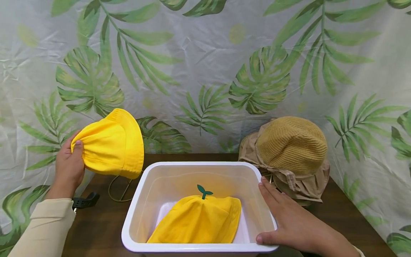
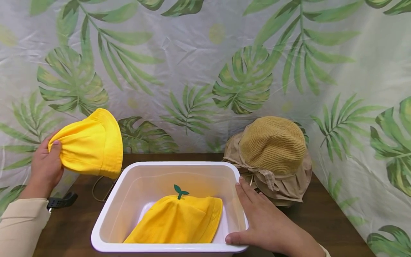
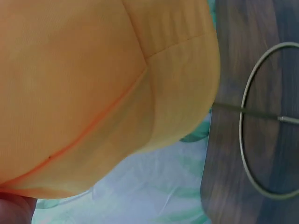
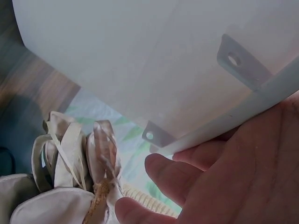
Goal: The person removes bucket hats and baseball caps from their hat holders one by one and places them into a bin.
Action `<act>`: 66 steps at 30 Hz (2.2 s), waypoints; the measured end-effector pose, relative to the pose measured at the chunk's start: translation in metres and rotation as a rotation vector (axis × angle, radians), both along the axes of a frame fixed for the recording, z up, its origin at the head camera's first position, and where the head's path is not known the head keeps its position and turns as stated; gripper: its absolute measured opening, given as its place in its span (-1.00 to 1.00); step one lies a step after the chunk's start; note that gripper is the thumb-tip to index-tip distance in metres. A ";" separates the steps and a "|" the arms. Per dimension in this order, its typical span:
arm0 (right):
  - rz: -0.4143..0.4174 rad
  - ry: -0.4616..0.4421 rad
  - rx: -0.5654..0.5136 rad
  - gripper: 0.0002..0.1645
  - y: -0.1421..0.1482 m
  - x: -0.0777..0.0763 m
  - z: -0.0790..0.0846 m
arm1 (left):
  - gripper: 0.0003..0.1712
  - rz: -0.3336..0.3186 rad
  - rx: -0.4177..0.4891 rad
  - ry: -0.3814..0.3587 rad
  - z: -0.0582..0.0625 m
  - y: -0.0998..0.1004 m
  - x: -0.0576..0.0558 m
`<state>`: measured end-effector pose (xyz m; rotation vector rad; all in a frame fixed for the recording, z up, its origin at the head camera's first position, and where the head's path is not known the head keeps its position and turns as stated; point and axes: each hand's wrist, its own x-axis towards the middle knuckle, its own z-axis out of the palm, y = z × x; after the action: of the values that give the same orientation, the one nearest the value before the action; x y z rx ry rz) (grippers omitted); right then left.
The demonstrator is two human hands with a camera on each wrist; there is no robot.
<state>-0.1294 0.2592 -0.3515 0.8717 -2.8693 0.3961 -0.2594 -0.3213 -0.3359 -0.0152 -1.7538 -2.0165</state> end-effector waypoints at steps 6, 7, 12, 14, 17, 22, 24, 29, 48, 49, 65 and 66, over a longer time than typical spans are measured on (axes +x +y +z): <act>0.001 0.000 -0.007 0.38 0.001 0.000 0.000 | -0.34 -0.079 0.306 0.078 -0.005 -0.001 0.000; 0.003 -0.002 -0.008 0.38 0.001 0.001 0.000 | -0.34 -0.078 0.332 0.085 -0.005 -0.001 0.000; 0.004 0.000 -0.005 0.38 0.000 0.000 -0.001 | -0.36 -0.074 0.346 0.114 -0.001 -0.007 0.000; 0.000 0.004 0.000 0.39 0.000 0.000 -0.001 | -0.38 -0.087 0.348 0.132 0.004 -0.009 0.000; -0.007 0.004 0.005 0.39 0.000 0.000 0.000 | -0.39 -0.123 0.382 0.155 0.014 -0.012 -0.001; 0.004 0.009 0.005 0.39 0.001 0.000 0.000 | -0.41 -0.085 0.283 0.144 0.030 -0.015 0.001; 0.008 0.011 0.005 0.39 0.001 -0.001 -0.001 | -0.42 -0.051 0.216 0.116 0.033 -0.015 0.003; 0.006 0.008 0.002 0.39 0.000 -0.001 0.000 | -0.38 -0.040 0.241 0.042 0.037 -0.018 0.005; -0.002 0.012 -0.004 0.39 0.001 0.001 0.001 | -0.33 -0.089 0.367 0.144 0.019 -0.043 0.027; -0.001 0.010 -0.006 0.39 0.001 0.001 0.001 | -0.33 -0.071 0.343 0.153 0.022 -0.040 0.027; 0.007 0.005 0.004 0.38 0.000 0.001 0.001 | -0.47 0.090 -0.650 0.063 0.076 0.000 0.056; 0.001 0.003 0.004 0.38 0.000 0.001 0.001 | -0.47 0.096 -0.739 0.072 0.080 0.003 0.057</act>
<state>-0.1285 0.2590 -0.3506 0.8732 -2.8681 0.3894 -0.2025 -0.3184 -0.2563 -0.2289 -2.2919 -1.1901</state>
